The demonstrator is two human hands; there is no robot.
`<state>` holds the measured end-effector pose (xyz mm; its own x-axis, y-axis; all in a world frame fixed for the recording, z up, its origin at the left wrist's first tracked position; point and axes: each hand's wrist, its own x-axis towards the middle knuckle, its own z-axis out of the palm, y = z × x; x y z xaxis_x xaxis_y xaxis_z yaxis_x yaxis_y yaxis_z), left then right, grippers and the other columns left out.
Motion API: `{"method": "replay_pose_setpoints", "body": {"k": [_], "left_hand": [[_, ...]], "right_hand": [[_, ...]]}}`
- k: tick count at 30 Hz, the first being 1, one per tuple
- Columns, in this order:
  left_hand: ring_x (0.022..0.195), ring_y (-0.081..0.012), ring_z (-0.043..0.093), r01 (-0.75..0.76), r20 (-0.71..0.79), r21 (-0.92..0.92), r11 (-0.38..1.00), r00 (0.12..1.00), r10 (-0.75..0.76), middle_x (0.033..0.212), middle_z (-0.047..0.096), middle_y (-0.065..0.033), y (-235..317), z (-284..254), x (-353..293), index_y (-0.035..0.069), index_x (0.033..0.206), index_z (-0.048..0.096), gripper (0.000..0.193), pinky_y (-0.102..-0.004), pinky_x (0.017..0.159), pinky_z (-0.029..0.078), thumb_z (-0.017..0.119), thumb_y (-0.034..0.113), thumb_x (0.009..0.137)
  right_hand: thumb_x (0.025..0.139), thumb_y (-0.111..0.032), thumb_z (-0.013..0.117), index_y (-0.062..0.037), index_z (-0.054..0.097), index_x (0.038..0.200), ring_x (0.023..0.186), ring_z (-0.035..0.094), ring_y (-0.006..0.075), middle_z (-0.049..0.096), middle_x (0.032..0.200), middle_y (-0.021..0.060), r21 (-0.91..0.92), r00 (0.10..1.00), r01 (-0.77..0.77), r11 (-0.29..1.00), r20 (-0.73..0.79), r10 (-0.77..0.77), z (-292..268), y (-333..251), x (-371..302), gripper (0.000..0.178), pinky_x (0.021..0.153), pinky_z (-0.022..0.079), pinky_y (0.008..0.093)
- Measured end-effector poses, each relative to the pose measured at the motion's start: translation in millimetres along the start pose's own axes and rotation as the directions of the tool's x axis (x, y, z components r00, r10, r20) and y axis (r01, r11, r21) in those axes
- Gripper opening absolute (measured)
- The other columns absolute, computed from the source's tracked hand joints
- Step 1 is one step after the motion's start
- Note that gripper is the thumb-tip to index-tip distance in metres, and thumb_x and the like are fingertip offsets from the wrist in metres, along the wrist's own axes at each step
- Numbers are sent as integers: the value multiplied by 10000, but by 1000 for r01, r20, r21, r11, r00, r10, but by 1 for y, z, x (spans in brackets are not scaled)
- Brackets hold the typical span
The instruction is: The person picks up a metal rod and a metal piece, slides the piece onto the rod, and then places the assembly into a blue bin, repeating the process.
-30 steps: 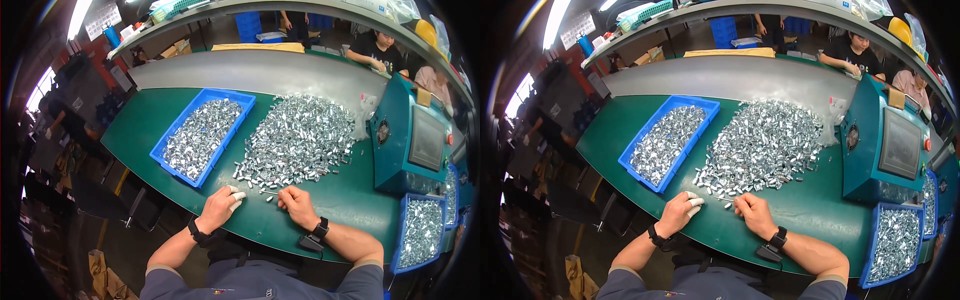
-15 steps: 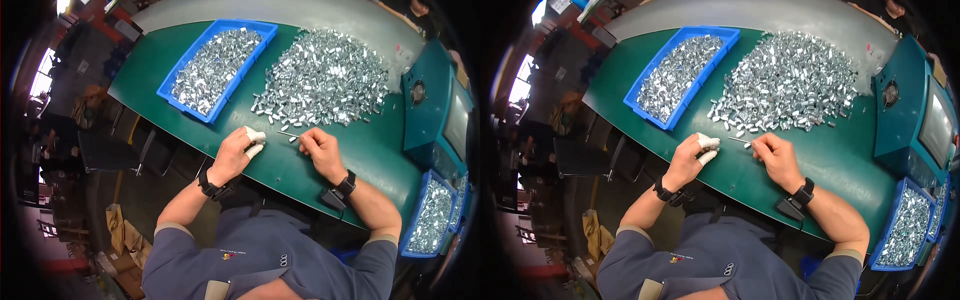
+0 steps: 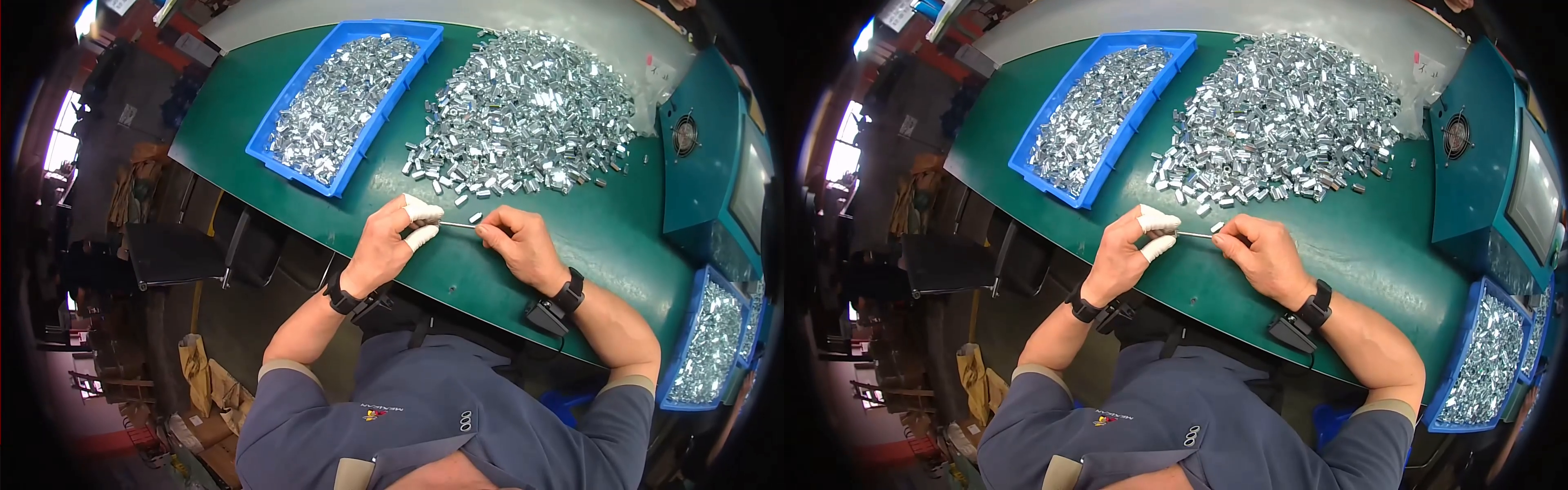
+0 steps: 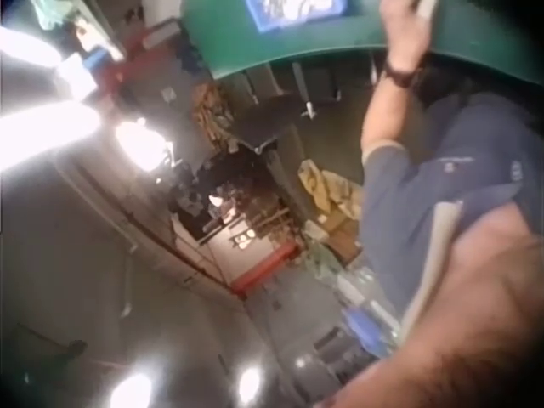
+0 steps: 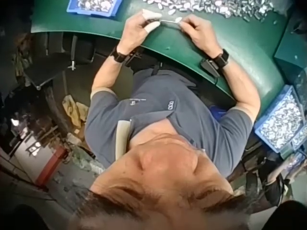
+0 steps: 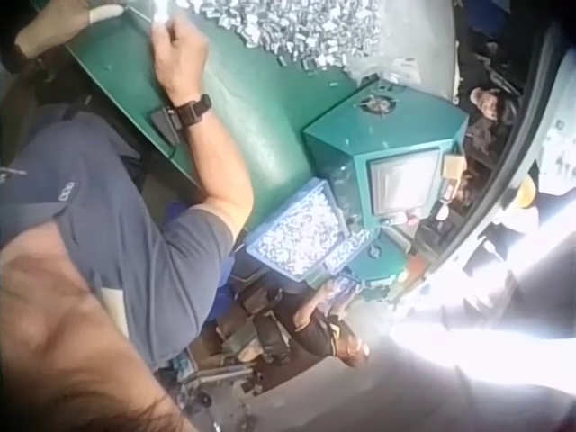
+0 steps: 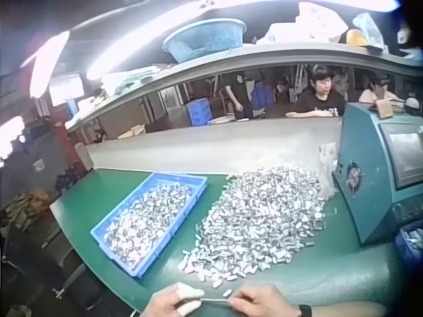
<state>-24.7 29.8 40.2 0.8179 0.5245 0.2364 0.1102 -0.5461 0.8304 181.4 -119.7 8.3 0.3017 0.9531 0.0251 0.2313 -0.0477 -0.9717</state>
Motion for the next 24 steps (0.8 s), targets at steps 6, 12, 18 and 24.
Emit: {"method": "replay_pose_setpoints", "body": {"k": [6, 12, 18, 24], "left_hand": [[855, -266, 663, -305, 98, 244, 921, 952, 289, 955, 675, -86, 1, 1, 15, 44, 1084, 736, 287, -362, 743, 547, 791, -4, 806], [875, -287, 652, -390, 179, 307, 868, 920, 350, 921, 668, -82, 10, 14, 25, 62, 1071, 739, 294, -386, 740, 542, 805, 27, 787], [835, -299, 663, -171, 114, 141, 975, 981, 156, 896, 678, -103, 5, 17, 21, 49, 1044, 733, 224, -385, 733, 540, 796, 48, 828], [773, -300, 658, -247, 68, 231, 941, 969, 237, 832, 671, -107, 3, 24, 22, 38, 1001, 727, 180, -385, 692, 528, 802, 64, 838]], "right_hand": [[930, -149, 749, -6, 713, 952, 657, 618, 118, 696, 763, 78, -55, 997, 66, 996, -27, -68, 1, -3, 3, 149, 602, 493, 299], [922, -140, 757, -7, 716, 957, 684, 631, 108, 709, 775, 76, -31, 999, 32, 999, -11, -33, -1, -6, 0, 143, 618, 502, 285], [960, -96, 718, 7, 712, 957, 745, 616, 70, 707, 807, 17, 14, 997, 61, 998, -52, -60, 1, 0, -3, 104, 662, 506, 247], [990, -142, 688, 5, 691, 874, 645, 572, 57, 663, 713, 8, -16, 998, 17, 1000, -53, -18, 1, -10, -1, 187, 566, 447, 245]]}}
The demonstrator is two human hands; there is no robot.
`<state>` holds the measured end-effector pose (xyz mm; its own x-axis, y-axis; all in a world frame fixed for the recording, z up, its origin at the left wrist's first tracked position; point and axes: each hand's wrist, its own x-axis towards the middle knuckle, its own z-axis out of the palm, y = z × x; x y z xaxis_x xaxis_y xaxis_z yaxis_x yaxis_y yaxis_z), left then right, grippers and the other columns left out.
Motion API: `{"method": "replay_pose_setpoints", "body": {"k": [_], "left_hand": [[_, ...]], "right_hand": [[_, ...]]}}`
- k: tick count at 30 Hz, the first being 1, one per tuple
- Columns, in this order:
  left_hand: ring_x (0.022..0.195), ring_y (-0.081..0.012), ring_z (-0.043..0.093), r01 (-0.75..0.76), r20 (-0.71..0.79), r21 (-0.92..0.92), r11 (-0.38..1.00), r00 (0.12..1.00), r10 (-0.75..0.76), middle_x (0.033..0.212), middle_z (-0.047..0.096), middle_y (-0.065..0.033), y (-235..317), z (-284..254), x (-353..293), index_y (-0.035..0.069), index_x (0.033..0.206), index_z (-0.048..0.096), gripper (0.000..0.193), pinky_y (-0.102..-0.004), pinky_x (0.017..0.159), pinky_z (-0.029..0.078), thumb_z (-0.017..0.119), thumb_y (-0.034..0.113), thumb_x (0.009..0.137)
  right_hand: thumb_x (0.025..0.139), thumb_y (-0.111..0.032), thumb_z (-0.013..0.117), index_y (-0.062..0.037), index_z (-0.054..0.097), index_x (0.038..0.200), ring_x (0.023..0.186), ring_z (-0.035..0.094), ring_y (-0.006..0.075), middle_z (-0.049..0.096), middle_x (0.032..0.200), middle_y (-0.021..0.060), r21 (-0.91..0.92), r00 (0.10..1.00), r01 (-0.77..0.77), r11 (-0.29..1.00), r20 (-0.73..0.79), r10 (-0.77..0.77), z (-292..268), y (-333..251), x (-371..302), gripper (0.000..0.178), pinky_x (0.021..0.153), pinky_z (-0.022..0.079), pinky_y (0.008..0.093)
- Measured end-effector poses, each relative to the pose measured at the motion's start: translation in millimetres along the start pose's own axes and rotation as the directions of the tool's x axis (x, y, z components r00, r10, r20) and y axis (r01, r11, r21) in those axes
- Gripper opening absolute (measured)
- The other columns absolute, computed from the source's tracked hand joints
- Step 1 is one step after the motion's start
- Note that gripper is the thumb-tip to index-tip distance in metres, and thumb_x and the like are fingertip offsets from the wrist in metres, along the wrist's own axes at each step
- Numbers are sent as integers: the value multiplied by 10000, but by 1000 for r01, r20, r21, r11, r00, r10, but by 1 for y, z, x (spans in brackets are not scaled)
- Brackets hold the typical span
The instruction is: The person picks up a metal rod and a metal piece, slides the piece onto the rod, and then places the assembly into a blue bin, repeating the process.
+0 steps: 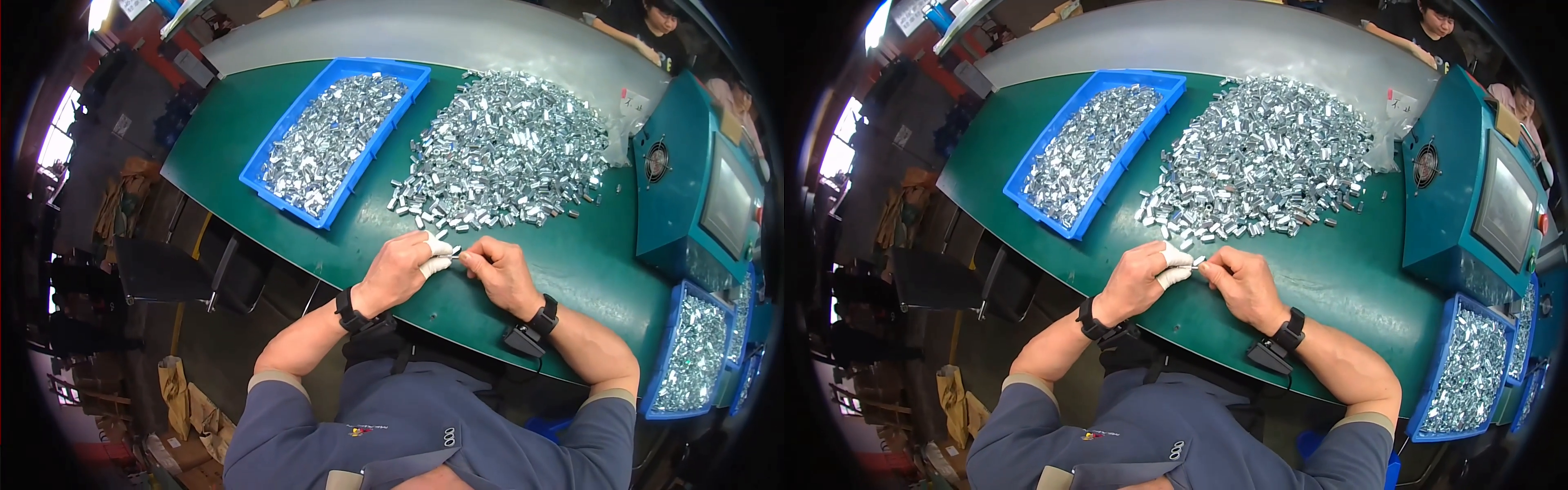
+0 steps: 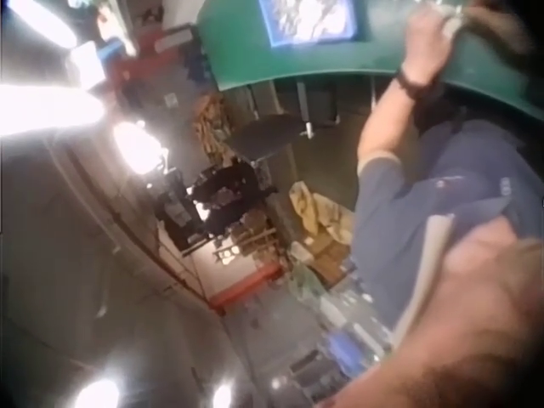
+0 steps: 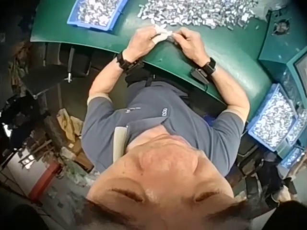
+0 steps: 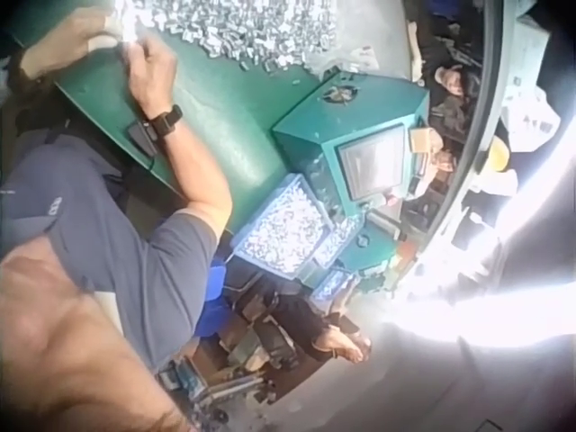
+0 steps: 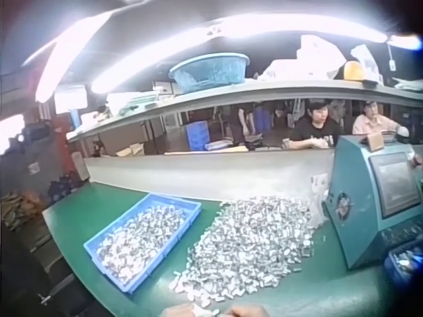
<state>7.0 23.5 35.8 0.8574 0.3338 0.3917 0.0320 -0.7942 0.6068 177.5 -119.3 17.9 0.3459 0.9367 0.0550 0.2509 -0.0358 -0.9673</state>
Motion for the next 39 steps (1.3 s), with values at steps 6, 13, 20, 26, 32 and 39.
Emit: {"method": "replay_pose_setpoints", "body": {"k": [6, 13, 20, 26, 32, 39], "left_hand": [[758, -303, 656, 25, 20, -51, 998, 1000, -24, 831, 671, -116, 2, -9, 0, 37, 987, 726, 171, -377, 680, 522, 802, 65, 836], [838, -283, 704, 225, -291, 214, 951, 944, -158, 929, 732, -111, -37, -85, -6, 48, 1005, 736, 158, -343, 775, 553, 784, 58, 854], [985, -325, 661, 93, -60, 314, 945, 995, -78, 1039, 696, -115, -37, -73, -15, 65, 1080, 727, 292, -400, 857, 539, 818, 93, 805], [881, -293, 638, 21, 18, 291, 956, 999, -27, 927, 639, -71, -30, -36, -15, 81, 1064, 721, 295, -406, 761, 527, 818, 71, 786], [839, -285, 635, -15, 30, 313, 950, 1000, 6, 886, 626, -79, -27, -30, -9, 77, 1048, 714, 270, -396, 729, 520, 805, 48, 795], [869, -139, 666, 536, 107, -243, 809, 843, -527, 969, 697, -48, -20, -21, -7, 43, 1090, 693, 183, -290, 776, 535, 735, 29, 911]], "right_hand": [[1056, -281, 598, -26, 650, 762, 542, 541, 62, 594, 594, 11, 75, 998, -63, 995, -3, 63, -1, 2, 0, 392, 497, 403, 270], [1071, -292, 592, -30, 640, 809, 602, 561, 52, 616, 703, -9, 197, 995, -95, 976, -23, 101, -3, 6, 3, 373, 546, 436, 224], [1032, -238, 654, -20, 670, 888, 665, 572, 53, 652, 756, -4, 231, 993, -110, 967, -10, 115, -1, 11, 3, 261, 601, 455, 225], [1015, -187, 671, -12, 680, 956, 699, 560, 48, 664, 777, -1, 249, 994, -104, 963, -1, 107, -1, 11, 2, 185, 632, 453, 220], [1003, -175, 683, -5, 696, 957, 683, 555, 48, 662, 756, -5, 223, 996, -91, 970, 1, 93, 1, 10, 2, 176, 605, 441, 230], [1008, -181, 680, -8, 697, 974, 700, 570, 56, 671, 776, 2, 177, 994, -107, 978, 24, 104, -2, 9, 2, 177, 624, 457, 227]]}}
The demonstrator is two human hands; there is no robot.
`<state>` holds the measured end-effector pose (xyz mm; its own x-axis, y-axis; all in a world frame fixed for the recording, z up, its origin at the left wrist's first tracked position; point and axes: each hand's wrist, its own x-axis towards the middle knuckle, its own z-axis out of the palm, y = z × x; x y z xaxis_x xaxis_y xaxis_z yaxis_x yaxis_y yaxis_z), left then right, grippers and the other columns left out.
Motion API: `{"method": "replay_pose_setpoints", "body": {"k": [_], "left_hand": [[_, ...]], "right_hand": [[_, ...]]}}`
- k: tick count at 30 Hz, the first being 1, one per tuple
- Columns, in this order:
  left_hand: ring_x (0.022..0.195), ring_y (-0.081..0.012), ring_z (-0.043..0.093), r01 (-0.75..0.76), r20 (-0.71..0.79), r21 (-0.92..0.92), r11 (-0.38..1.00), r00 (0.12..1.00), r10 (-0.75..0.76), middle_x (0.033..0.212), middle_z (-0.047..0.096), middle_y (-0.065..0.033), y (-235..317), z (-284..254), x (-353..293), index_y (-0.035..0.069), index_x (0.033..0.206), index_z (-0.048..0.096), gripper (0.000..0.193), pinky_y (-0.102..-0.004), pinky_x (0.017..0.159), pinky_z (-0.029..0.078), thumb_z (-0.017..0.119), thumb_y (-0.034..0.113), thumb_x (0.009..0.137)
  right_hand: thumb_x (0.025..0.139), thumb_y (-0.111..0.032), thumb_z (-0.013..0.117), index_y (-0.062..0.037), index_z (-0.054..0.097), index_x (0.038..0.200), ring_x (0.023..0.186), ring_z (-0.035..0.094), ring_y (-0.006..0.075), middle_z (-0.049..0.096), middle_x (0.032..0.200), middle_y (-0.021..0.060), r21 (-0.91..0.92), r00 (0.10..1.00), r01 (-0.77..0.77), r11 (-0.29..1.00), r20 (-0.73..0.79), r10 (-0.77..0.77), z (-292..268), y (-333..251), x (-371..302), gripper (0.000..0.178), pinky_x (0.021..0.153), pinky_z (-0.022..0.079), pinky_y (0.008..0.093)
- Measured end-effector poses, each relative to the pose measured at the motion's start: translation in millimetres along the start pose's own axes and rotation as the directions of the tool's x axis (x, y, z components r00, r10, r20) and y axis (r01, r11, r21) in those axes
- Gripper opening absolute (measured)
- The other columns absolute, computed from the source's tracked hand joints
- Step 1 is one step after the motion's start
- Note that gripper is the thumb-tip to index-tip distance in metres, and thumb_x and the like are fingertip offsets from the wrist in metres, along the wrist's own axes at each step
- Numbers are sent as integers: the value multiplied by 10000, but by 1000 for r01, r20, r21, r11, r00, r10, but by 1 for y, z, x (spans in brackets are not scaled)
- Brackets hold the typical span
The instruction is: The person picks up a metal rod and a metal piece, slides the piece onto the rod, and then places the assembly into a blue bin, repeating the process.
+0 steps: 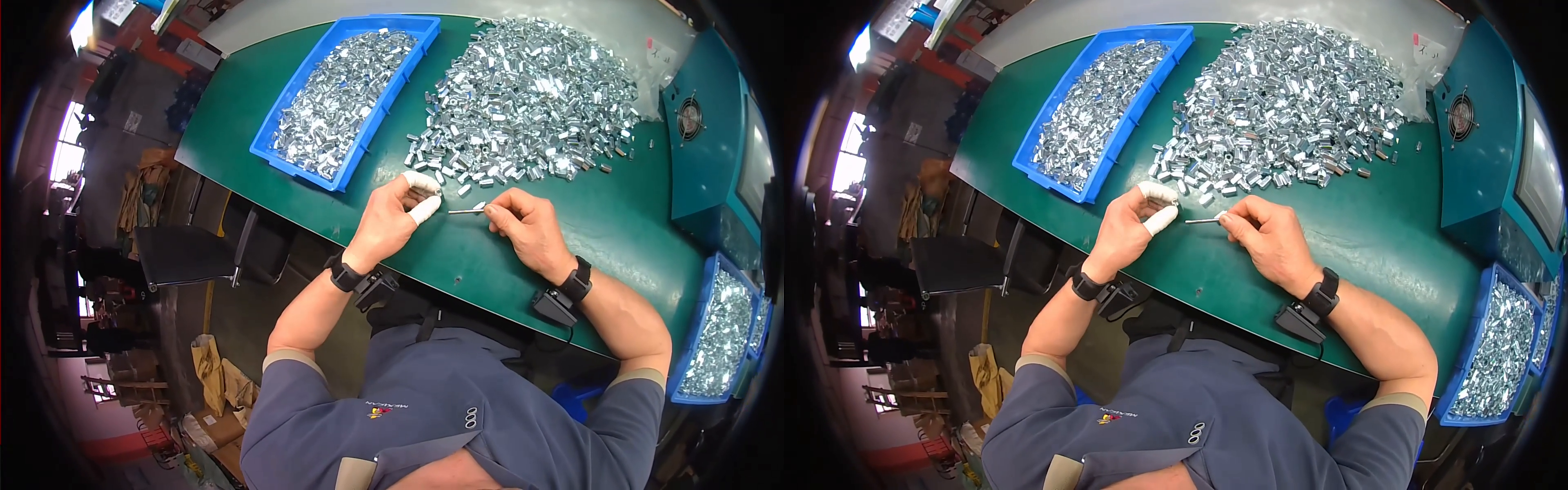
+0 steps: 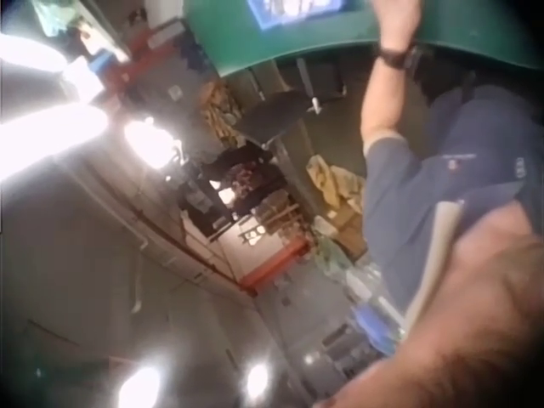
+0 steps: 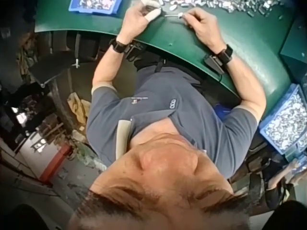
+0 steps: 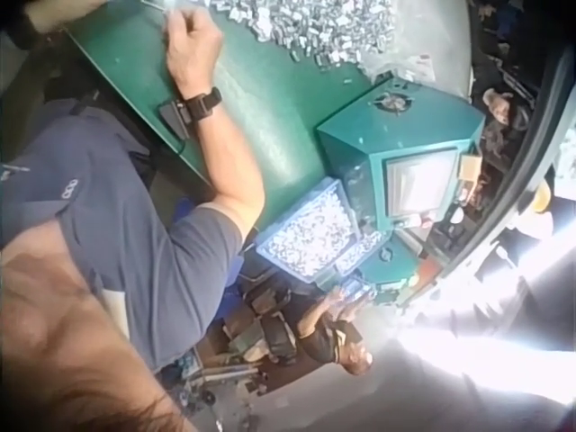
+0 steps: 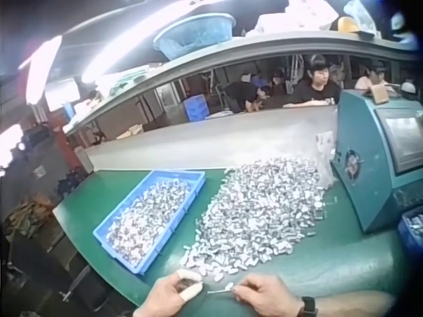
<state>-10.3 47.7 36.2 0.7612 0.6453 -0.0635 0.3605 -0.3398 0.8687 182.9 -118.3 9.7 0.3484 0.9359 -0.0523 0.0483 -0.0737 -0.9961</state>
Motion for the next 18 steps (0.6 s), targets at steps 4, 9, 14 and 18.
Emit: {"method": "replay_pose_setpoints", "body": {"k": [4, 9, 14, 18], "left_hand": [[916, -130, 671, 19, 29, -451, 892, 1000, -7, 1029, 715, -55, -11, 9, -1, 23, 1156, 669, 208, -277, 834, 537, 709, 61, 955], [918, -133, 673, 77, 69, -526, 847, 996, -48, 1036, 717, -58, 1, 20, -7, 22, 1225, 663, 268, -280, 842, 539, 702, 70, 964], [937, -130, 676, 31, 92, -581, 813, 995, 27, 1050, 730, -70, -4, 29, -10, 28, 1274, 672, 295, -274, 839, 540, 682, 57, 981], [941, -127, 677, -7, 74, -529, 849, 996, 54, 1052, 735, -72, -2, 32, -8, 18, 1252, 680, 263, -272, 834, 542, 664, 38, 990]], "right_hand": [[1012, -184, 677, -7, 695, 978, 700, 571, 54, 672, 776, 2, 46, 999, 28, 999, -19, -27, 1, 0, 0, 180, 627, 459, 226], [1022, -186, 666, -7, 686, 982, 710, 572, 50, 673, 787, 1, 77, 996, 39, 996, -82, -33, 0, 2, 0, 184, 637, 462, 220], [1029, -202, 659, -10, 686, 968, 708, 578, 50, 673, 787, 2, 76, 994, 59, 995, -92, -52, 0, 3, 0, 204, 635, 461, 218], [1046, -256, 636, -12, 691, 920, 679, 593, 54, 668, 769, -4, 58, 998, 21, 998, -54, -18, -1, 4, 0, 280, 608, 457, 218]]}}
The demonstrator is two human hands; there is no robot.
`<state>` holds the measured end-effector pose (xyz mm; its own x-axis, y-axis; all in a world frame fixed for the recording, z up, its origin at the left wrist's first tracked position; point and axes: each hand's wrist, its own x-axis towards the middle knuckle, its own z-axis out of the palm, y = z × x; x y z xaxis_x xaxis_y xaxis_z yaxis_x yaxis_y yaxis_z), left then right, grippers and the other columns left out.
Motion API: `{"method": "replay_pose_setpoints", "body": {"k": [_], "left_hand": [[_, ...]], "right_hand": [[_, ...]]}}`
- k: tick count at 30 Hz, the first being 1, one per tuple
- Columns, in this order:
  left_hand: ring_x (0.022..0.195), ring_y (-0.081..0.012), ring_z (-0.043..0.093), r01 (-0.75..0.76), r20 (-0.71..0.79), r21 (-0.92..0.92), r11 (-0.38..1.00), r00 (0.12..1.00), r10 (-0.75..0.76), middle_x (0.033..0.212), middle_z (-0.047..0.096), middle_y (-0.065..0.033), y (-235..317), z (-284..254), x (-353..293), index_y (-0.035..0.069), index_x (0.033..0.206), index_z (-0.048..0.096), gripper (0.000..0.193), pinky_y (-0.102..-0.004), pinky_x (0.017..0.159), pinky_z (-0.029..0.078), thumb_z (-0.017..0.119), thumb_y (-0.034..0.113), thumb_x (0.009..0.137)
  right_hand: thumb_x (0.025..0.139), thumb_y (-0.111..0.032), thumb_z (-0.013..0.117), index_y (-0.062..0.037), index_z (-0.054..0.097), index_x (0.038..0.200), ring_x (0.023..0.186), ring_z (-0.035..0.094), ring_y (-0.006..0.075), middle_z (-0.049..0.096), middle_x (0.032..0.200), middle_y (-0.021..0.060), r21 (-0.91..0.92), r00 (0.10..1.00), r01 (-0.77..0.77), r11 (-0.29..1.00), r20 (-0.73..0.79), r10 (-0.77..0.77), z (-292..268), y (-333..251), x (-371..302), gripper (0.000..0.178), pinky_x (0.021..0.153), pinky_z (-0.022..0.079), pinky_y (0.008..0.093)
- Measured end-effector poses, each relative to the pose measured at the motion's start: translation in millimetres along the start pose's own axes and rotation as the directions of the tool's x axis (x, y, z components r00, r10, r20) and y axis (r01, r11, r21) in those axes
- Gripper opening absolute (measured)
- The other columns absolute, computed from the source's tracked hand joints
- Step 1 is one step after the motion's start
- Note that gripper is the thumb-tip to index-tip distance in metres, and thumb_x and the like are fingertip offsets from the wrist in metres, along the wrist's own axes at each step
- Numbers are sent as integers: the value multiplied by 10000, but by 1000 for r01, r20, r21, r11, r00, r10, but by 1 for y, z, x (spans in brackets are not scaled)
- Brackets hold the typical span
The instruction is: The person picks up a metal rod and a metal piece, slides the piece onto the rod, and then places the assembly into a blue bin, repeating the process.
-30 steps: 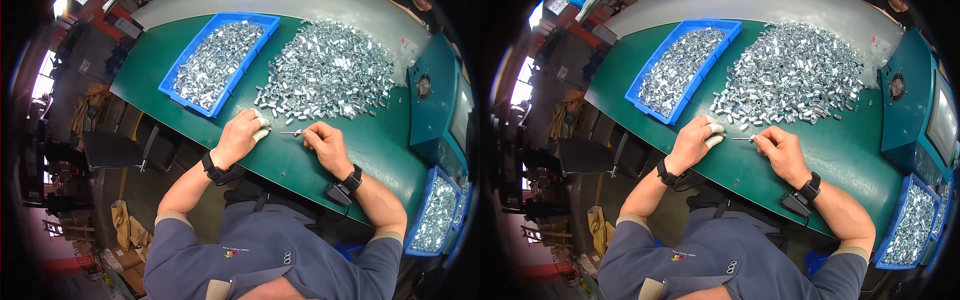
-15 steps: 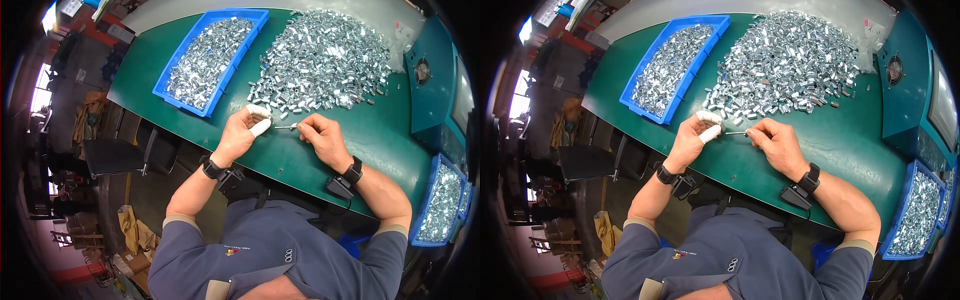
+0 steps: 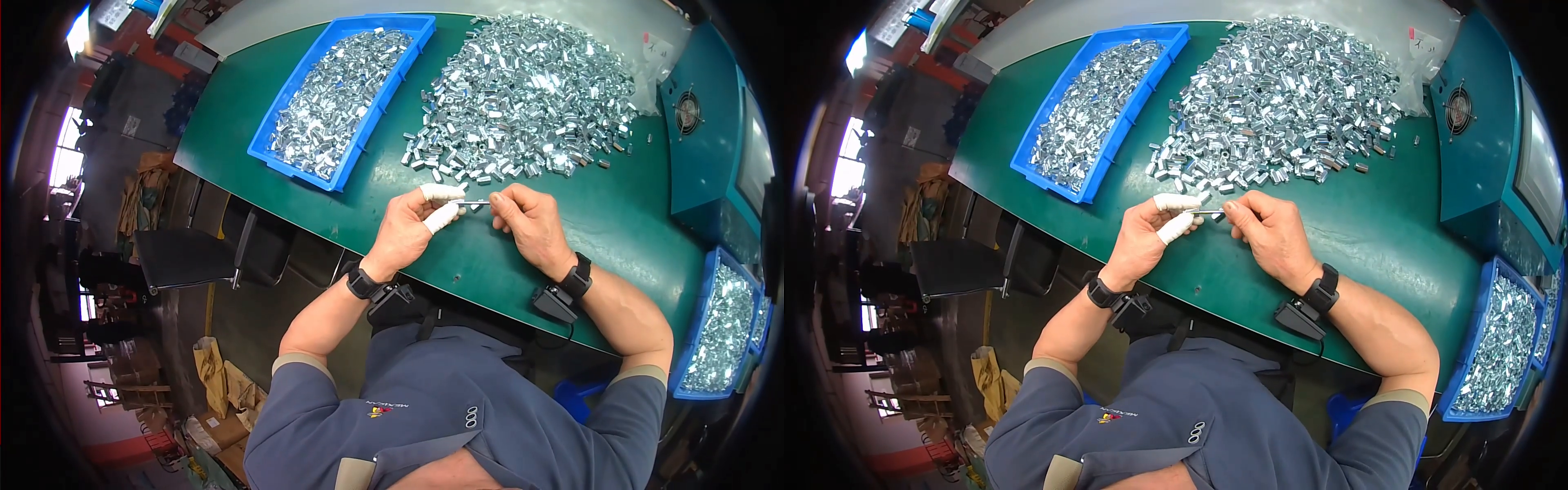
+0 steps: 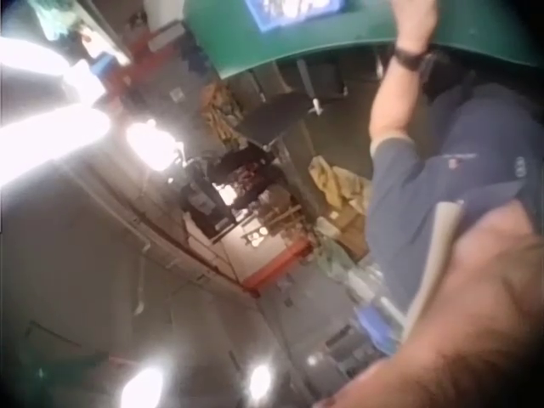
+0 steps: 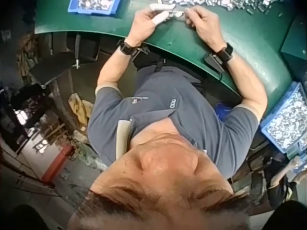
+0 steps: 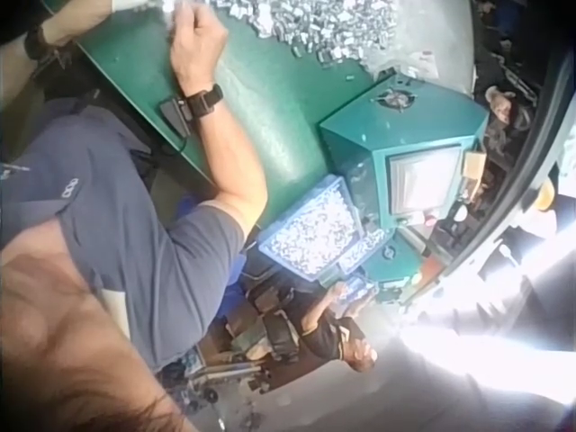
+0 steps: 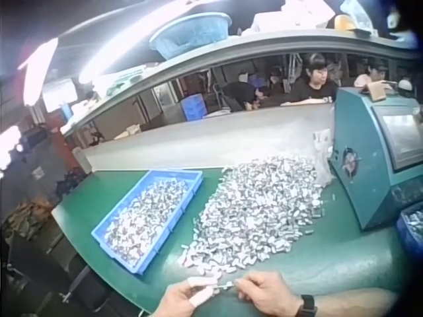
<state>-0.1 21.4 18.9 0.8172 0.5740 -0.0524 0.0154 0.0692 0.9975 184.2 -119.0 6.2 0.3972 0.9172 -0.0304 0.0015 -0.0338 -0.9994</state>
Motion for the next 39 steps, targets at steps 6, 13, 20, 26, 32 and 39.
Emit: {"method": "replay_pose_setpoints", "body": {"k": [6, 13, 20, 26, 32, 39], "left_hand": [[899, -123, 682, 13, -13, 7, 1000, 1000, -13, 1009, 745, -73, -2, 5, 1, 8, 1235, 687, 242, -265, 822, 546, 658, 41, 997], [888, -132, 698, -2, -14, -12, 1000, 1000, 2, 1010, 752, -85, 1, 16, 2, 7, 1210, 696, 219, -271, 797, 559, 664, 60, 1000], [888, -132, 703, -5, 0, -20, 1000, 1000, 5, 994, 753, -88, 2, 17, 2, -2, 1193, 696, 207, -269, 786, 564, 668, 62, 998], [889, -130, 701, -17, -18, -73, 997, 1000, 15, 988, 751, -90, -3, 14, -3, -7, 1189, 692, 204, -267, 790, 566, 669, 45, 993], [895, -135, 702, -26, -43, -17, 1000, 999, 25, 1005, 750, -92, -4, 17, -6, -4, 1203, 686, 212, -266, 799, 566, 655, 25, 995], [921, -132, 700, -99, -12, 140, 985, 995, 102, 1048, 747, -91, 15, -3, -7, 2, 1207, 688, 223, -271, 826, 563, 663, 17, 986]], "right_hand": [[1059, -297, 612, -24, 679, 815, 605, 575, 50, 636, 693, -8, -82, 1000, -13, 997, -11, 13, -1, -4, 0, 372, 542, 436, 223], [1059, -340, 600, -31, 671, 726, 523, 535, 67, 601, 580, 10, -135, 1000, 0, 991, -15, -2, 2, -7, -1, 460, 489, 404, 265], [1052, -334, 615, -22, 688, 786, 562, 550, 74, 629, 629, 14, -106, 1000, 14, 994, 23, -11, 3, -3, -1, 416, 518, 424, 267], [1003, -175, 689, -3, 696, 947, 699, 584, 57, 677, 775, 9, 67, 992, 122, 990, 4, -123, 8, 3, 1, 181, 599, 450, 247], [1016, -201, 666, -13, 696, 904, 652, 579, 56, 662, 729, 7, 23, 994, 40, 999, 96, -42, 2, 1, -2, 221, 576, 450, 250], [1074, -316, 579, -27, 673, 823, 593, 566, 54, 627, 665, 2, -6, 996, 6, 1000, 91, -6, 2, -6, -1, 394, 541, 436, 238]]}}
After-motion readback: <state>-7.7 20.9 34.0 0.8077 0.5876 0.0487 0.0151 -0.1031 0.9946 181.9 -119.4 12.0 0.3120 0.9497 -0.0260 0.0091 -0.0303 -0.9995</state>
